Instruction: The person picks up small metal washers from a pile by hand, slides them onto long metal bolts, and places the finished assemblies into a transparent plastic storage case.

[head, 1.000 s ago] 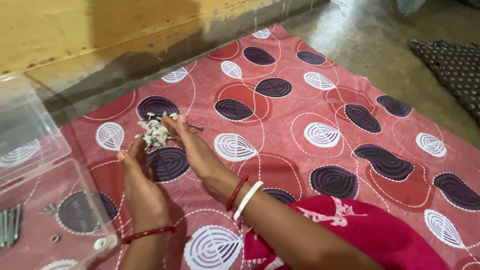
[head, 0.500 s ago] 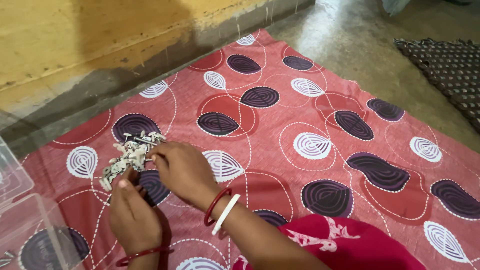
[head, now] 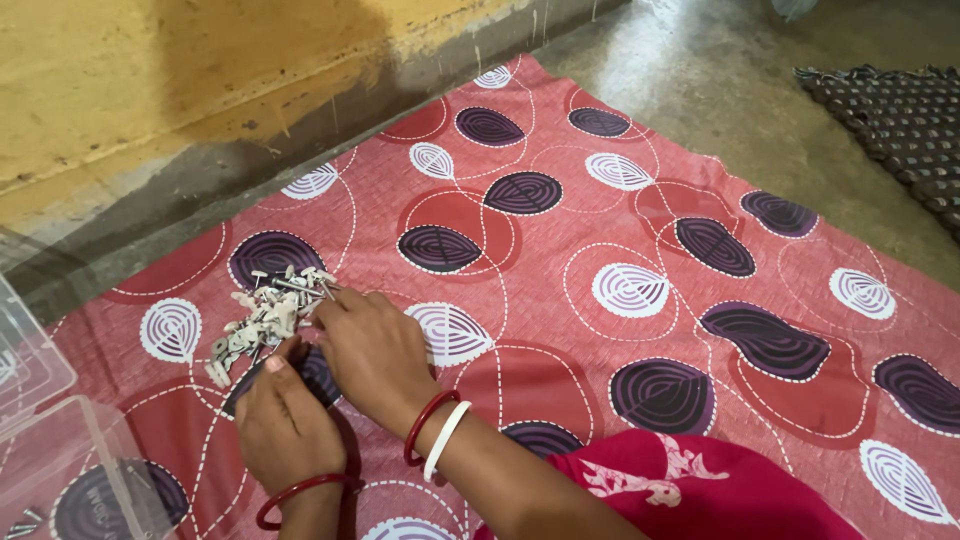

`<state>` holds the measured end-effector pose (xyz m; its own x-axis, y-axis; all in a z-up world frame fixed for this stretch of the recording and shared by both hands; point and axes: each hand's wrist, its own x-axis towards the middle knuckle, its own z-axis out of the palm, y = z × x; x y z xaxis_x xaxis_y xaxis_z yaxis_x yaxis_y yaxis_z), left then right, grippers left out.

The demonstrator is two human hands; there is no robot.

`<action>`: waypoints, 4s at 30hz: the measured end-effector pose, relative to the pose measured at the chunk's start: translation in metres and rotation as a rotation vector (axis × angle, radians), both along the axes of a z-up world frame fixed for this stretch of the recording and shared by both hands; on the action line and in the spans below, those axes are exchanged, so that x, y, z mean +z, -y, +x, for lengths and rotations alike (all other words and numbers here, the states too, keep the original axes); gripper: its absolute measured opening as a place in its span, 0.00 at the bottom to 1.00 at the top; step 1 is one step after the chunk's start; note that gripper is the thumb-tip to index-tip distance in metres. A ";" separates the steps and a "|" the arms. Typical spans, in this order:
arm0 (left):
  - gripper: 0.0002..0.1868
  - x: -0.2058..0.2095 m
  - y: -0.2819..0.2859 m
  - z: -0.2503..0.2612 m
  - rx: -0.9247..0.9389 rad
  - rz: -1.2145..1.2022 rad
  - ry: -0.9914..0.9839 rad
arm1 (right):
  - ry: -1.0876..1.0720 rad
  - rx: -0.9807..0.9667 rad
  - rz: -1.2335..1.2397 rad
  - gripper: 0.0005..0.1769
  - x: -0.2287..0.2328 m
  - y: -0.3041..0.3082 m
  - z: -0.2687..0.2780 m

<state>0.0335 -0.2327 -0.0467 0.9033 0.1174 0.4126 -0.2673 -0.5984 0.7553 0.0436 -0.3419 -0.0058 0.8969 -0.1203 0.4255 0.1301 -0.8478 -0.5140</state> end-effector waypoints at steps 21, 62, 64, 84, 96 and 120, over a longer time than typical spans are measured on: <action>0.21 -0.001 -0.001 0.001 0.030 -0.011 0.006 | -0.006 -0.034 -0.034 0.10 -0.003 -0.004 -0.003; 0.12 0.069 -0.172 -0.020 -0.105 -0.626 -0.502 | -0.326 0.283 0.592 0.18 0.031 -0.121 -0.014; 0.12 0.071 -0.191 -0.024 -0.089 -0.628 -0.498 | -0.336 0.316 0.578 0.19 0.031 -0.139 -0.011; 0.12 0.066 -0.307 -0.032 0.109 -0.408 -0.388 | -0.800 0.395 0.950 0.13 0.015 -0.273 0.009; 0.16 0.035 -0.357 -0.008 0.167 -0.620 -0.363 | -0.642 0.264 0.924 0.12 -0.002 -0.333 0.031; 0.32 0.027 -0.362 0.000 0.059 -0.613 -0.420 | -0.502 0.084 0.300 0.11 0.007 -0.364 0.045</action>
